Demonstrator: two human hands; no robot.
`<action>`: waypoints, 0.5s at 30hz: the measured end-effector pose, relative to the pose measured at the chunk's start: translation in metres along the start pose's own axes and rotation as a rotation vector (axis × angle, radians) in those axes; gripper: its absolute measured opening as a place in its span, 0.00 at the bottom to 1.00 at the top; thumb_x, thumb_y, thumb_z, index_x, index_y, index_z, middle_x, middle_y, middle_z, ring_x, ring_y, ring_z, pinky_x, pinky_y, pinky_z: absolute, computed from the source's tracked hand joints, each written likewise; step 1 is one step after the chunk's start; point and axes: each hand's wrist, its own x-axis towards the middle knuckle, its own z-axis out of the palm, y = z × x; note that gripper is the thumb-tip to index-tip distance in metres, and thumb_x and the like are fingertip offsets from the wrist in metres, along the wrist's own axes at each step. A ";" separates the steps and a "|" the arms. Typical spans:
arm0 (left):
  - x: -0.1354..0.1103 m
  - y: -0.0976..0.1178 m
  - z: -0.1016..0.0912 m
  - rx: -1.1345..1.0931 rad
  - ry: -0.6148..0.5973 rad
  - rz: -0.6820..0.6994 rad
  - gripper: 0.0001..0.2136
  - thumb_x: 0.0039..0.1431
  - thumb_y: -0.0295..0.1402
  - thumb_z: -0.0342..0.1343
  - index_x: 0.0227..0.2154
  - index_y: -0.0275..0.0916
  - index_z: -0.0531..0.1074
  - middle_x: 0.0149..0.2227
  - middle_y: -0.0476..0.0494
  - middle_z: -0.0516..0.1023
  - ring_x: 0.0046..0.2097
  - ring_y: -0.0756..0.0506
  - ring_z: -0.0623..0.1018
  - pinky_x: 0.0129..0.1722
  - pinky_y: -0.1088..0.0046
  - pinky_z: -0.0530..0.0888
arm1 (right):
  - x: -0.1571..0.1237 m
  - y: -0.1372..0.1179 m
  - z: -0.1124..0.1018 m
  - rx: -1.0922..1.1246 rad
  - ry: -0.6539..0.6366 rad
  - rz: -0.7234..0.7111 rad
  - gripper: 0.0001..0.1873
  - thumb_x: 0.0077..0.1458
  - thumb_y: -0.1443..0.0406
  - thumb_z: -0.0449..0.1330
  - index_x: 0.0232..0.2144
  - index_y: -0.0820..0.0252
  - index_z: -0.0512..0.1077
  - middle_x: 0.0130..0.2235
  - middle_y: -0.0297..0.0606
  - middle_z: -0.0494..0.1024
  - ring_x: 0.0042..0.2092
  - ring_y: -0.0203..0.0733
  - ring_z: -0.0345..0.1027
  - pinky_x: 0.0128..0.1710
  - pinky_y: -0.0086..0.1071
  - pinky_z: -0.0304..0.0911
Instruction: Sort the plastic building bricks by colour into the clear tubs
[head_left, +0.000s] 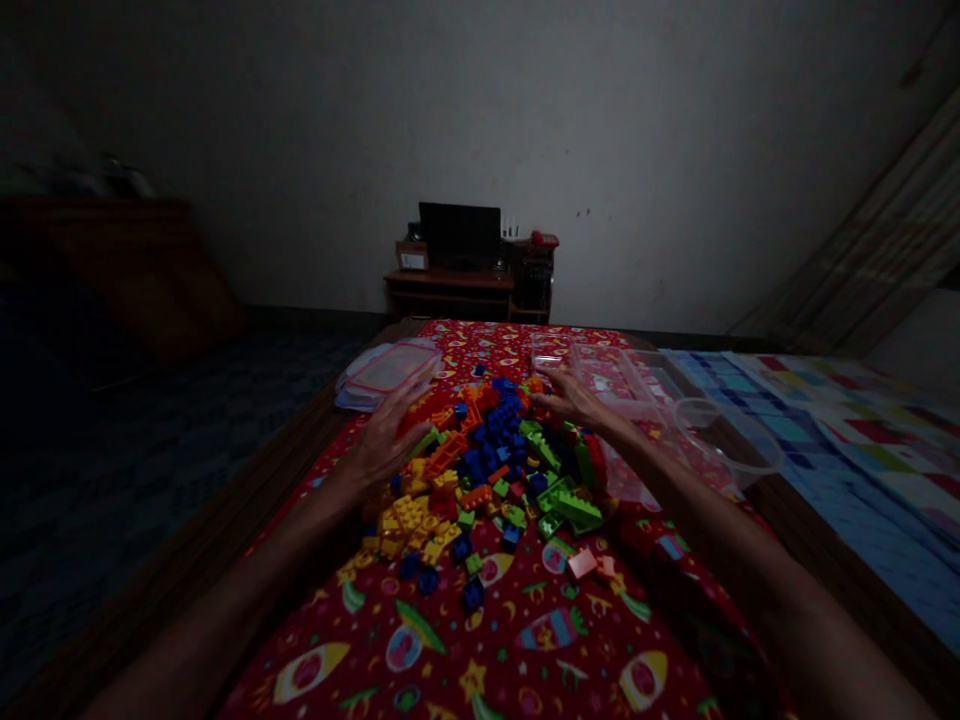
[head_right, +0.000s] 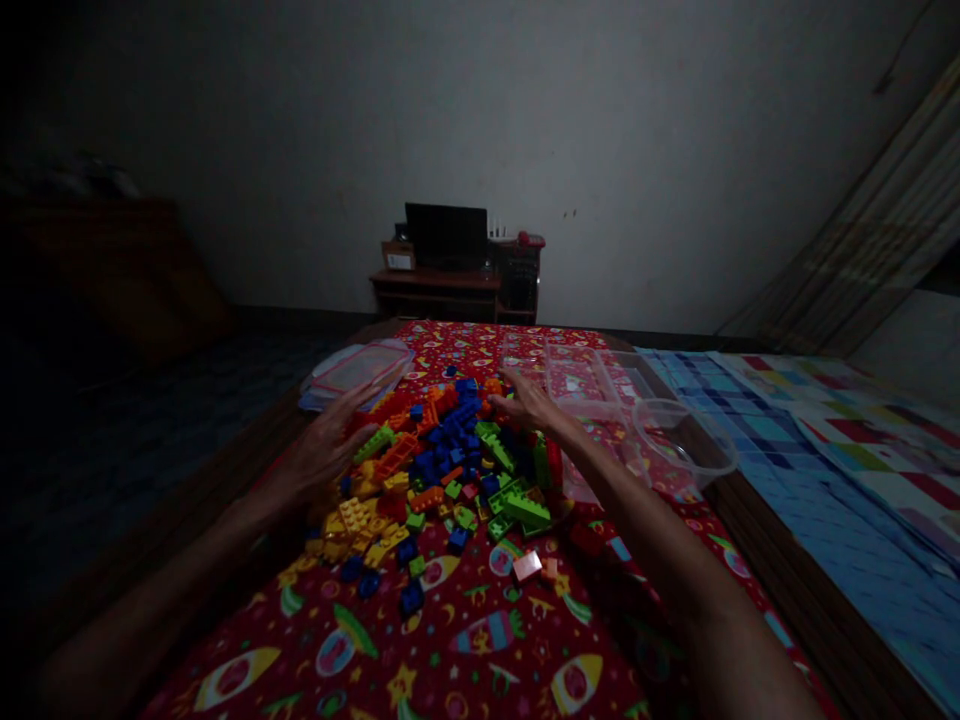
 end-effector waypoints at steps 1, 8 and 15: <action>-0.012 -0.011 -0.004 0.010 0.018 -0.071 0.29 0.61 0.52 0.40 0.59 0.40 0.59 0.61 0.38 0.62 0.61 0.38 0.62 0.60 0.54 0.59 | 0.000 0.006 0.002 -0.025 -0.013 0.083 0.26 0.56 0.57 0.56 0.54 0.64 0.65 0.50 0.48 0.73 0.49 0.49 0.68 0.46 0.38 0.63; -0.073 -0.047 0.012 -0.214 -0.044 -0.591 0.38 0.56 0.56 0.41 0.62 0.35 0.51 0.63 0.31 0.58 0.62 0.34 0.61 0.60 0.52 0.59 | 0.000 0.011 0.031 -0.114 -0.249 0.285 0.26 0.64 0.52 0.41 0.46 0.65 0.68 0.46 0.52 0.75 0.47 0.49 0.70 0.45 0.34 0.61; -0.044 0.007 0.044 -0.541 0.024 -0.536 0.44 0.46 0.50 0.60 0.63 0.38 0.50 0.60 0.32 0.64 0.60 0.35 0.64 0.59 0.53 0.61 | -0.003 -0.017 0.035 0.130 -0.282 0.166 0.29 0.64 0.50 0.38 0.49 0.61 0.68 0.51 0.47 0.73 0.51 0.48 0.67 0.52 0.37 0.59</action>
